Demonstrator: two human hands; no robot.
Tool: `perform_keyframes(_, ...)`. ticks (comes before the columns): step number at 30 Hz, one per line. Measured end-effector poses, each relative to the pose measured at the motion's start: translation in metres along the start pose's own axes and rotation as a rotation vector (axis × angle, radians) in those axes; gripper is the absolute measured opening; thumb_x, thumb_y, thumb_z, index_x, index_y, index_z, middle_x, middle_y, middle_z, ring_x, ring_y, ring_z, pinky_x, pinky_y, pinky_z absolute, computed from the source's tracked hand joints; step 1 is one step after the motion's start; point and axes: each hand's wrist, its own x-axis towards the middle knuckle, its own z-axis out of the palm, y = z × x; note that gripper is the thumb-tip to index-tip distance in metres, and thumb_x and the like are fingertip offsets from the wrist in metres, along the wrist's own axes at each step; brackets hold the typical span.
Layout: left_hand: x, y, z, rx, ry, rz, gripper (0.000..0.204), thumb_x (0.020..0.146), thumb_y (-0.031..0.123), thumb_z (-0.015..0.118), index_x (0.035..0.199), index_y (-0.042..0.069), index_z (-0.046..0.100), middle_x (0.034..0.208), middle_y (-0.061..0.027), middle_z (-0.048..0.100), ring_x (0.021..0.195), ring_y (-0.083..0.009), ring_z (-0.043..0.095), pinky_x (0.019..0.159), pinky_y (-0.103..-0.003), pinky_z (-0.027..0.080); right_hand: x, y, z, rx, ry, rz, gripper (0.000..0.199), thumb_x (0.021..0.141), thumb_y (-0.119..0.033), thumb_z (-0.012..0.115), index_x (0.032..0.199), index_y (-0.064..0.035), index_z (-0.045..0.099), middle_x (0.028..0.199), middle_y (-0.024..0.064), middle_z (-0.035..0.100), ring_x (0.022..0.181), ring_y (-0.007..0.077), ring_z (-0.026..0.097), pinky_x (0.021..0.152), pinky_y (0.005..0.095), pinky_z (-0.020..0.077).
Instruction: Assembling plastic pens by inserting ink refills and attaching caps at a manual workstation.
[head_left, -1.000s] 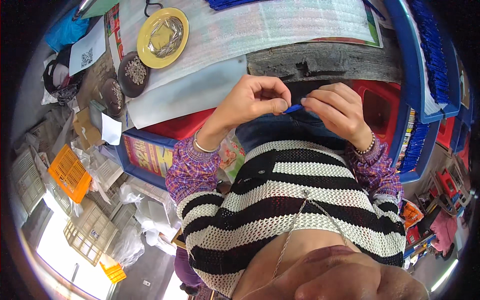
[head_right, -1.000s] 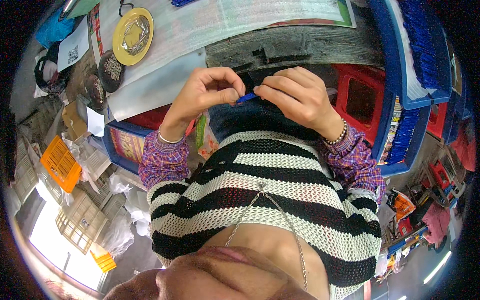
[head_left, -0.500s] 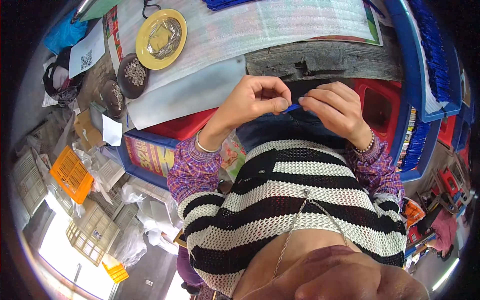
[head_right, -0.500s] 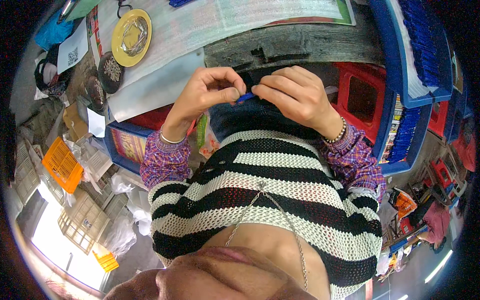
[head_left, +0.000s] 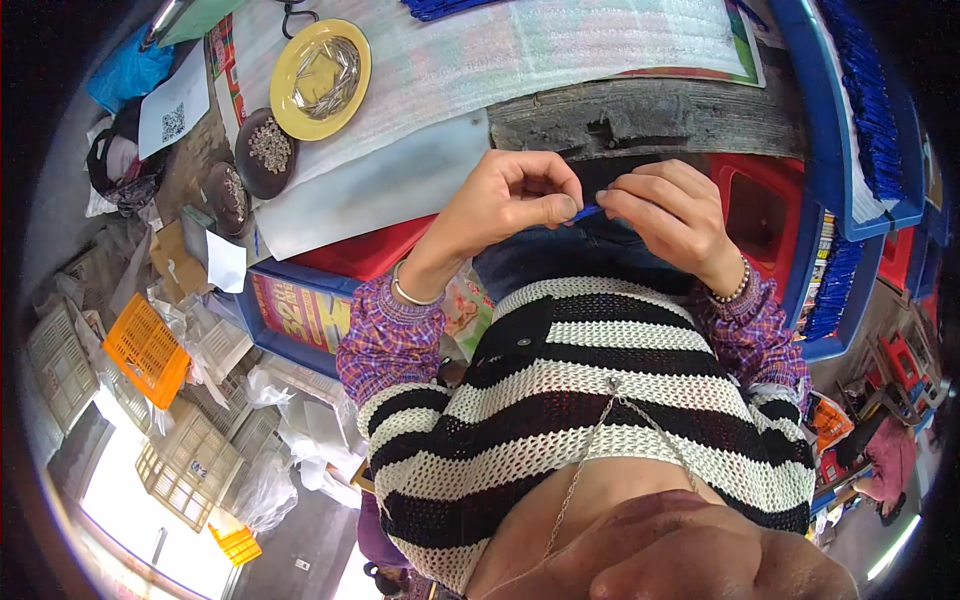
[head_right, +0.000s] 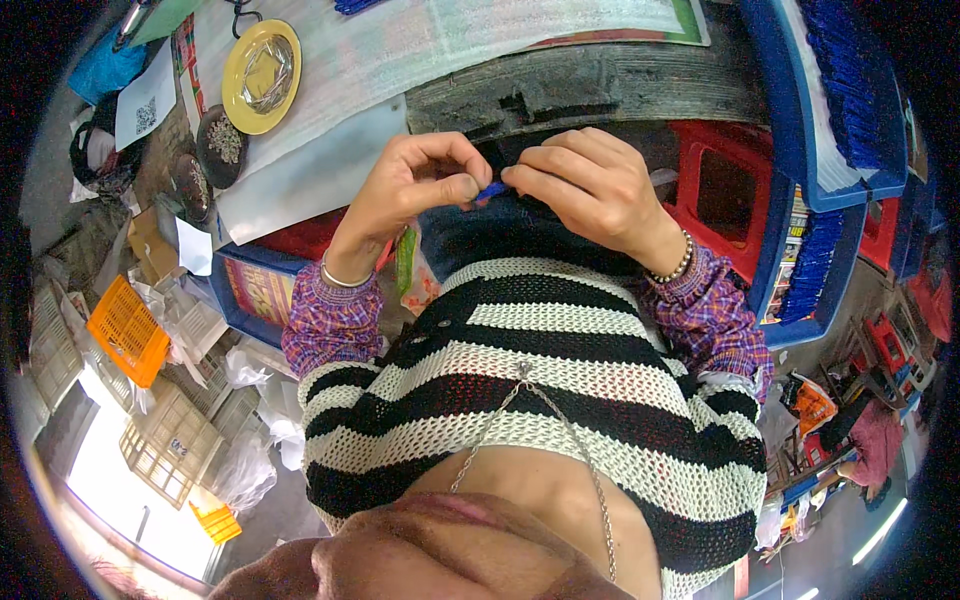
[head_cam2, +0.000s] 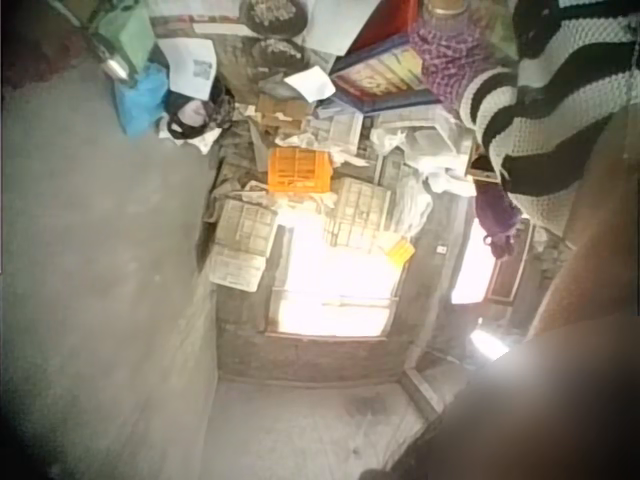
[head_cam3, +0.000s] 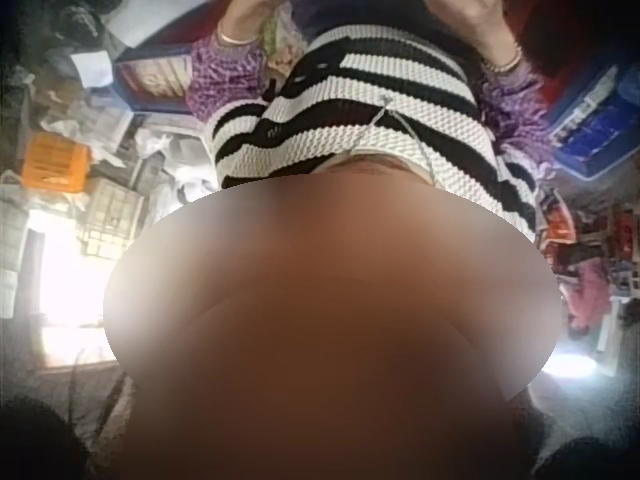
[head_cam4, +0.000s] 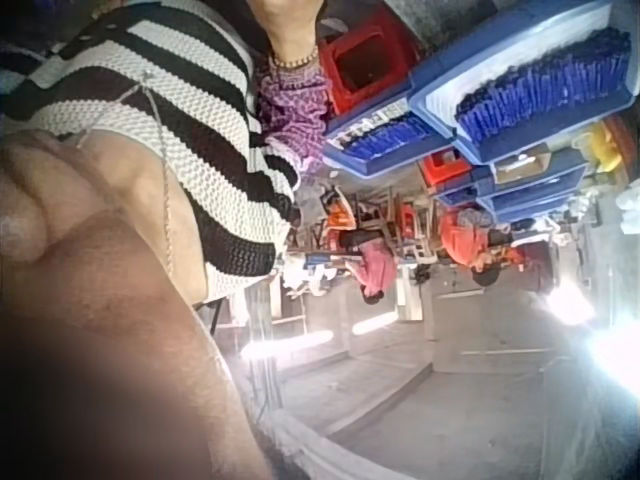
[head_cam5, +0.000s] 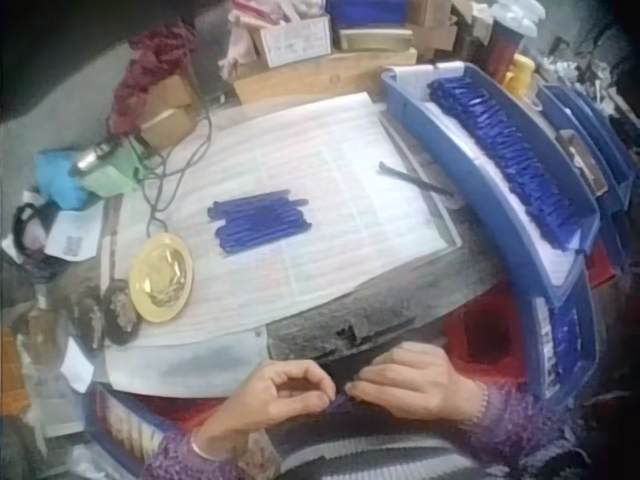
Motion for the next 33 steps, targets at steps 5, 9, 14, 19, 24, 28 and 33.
perform_keyframes(5,-0.001,-0.0027,0.0001,-0.017,0.034,0.028,0.01,0.079,0.008,0.064,0.086,0.0,0.062,0.082,-0.004,0.062,0.074,-0.0093,0.057,0.067,-0.022,0.047,0.0007,-0.0002,0.0001,-0.005,0.009,0.003,0.026,0.061,-0.006,0.072,0.086,-0.0031,0.065,0.08,0.0061,0.062,0.068,0.0206,0.06,0.055,0.0289,0.0471)
perform_keyframes(9,-0.0006,-0.001,-0.0001,-0.019,0.086,0.042,0.007,0.08,0.004,0.062,0.086,0.0,0.062,0.081,-0.005,0.063,0.073,-0.0106,0.059,0.065,-0.022,0.047,0.0006,-0.0005,-0.0009,-0.006,0.001,0.004,0.025,0.062,-0.007,0.07,0.087,-0.0045,0.065,0.082,0.0055,0.062,0.069,0.0196,0.061,0.057,0.029,0.0484)
perform_keyframes(14,-0.0026,0.0019,0.0001,-0.06,0.076,0.02,0.007,0.08,0.002,0.061,0.086,-0.001,0.062,0.08,-0.0058,0.063,0.071,-0.0115,0.06,0.063,-0.022,0.048,-0.0004,-0.0009,-0.0013,-0.01,-0.015,0.013,0.024,0.064,-0.007,0.068,0.088,-0.0058,0.066,0.084,0.005,0.062,0.071,0.0191,0.061,0.059,0.0298,0.0501)
perform_keyframes(19,-0.0034,0.0008,0.0004,-0.002,0.073,0.032,0.007,0.08,0.002,0.062,0.087,-0.001,0.063,0.08,-0.0058,0.064,0.071,-0.0112,0.06,0.063,-0.022,0.049,-0.0003,0.0004,-0.0007,0.003,0.009,-0.014,0.026,0.061,-0.006,0.071,0.086,-0.0031,0.065,0.079,0.006,0.062,0.067,0.02,0.06,0.055,0.0282,0.0471)
perform_keyframes(24,-0.003,-0.0007,0.0006,0.008,0.052,0.015,0.009,0.08,0.005,0.065,0.087,-0.001,0.063,0.081,-0.0051,0.064,0.07,-0.0103,0.06,0.064,-0.022,0.05,-0.0007,0.0007,-0.0022,-0.01,0.007,-0.02,0.025,0.061,-0.006,0.071,0.085,-0.0029,0.066,0.079,0.0061,0.062,0.067,0.0198,0.06,0.055,0.0282,0.0472)
perform_keyframes(28,-0.0033,-0.0004,0.0002,-0.009,0.051,0.001,0.01,0.08,0.006,0.065,0.087,-0.001,0.063,0.081,-0.0048,0.063,0.07,-0.0099,0.061,0.064,-0.022,0.05,0.0001,0.0015,-0.0026,-0.018,0.005,-0.021,0.025,0.061,-0.006,0.071,0.085,-0.0027,0.066,0.079,0.0061,0.062,0.068,0.0196,0.06,0.055,0.0281,0.0473)
perform_keyframes(33,-0.0038,-0.0006,0.0018,0.068,0.049,0.028,0.01,0.081,0.007,0.064,0.088,-0.001,0.063,0.081,-0.0049,0.064,0.071,-0.0094,0.061,0.064,-0.021,0.049,-0.0009,0.0013,-0.0027,-0.013,-0.001,-0.013,0.025,0.061,-0.005,0.071,0.085,-0.0025,0.066,0.079,0.0064,0.062,0.068,0.0202,0.06,0.056,0.0288,0.0475)
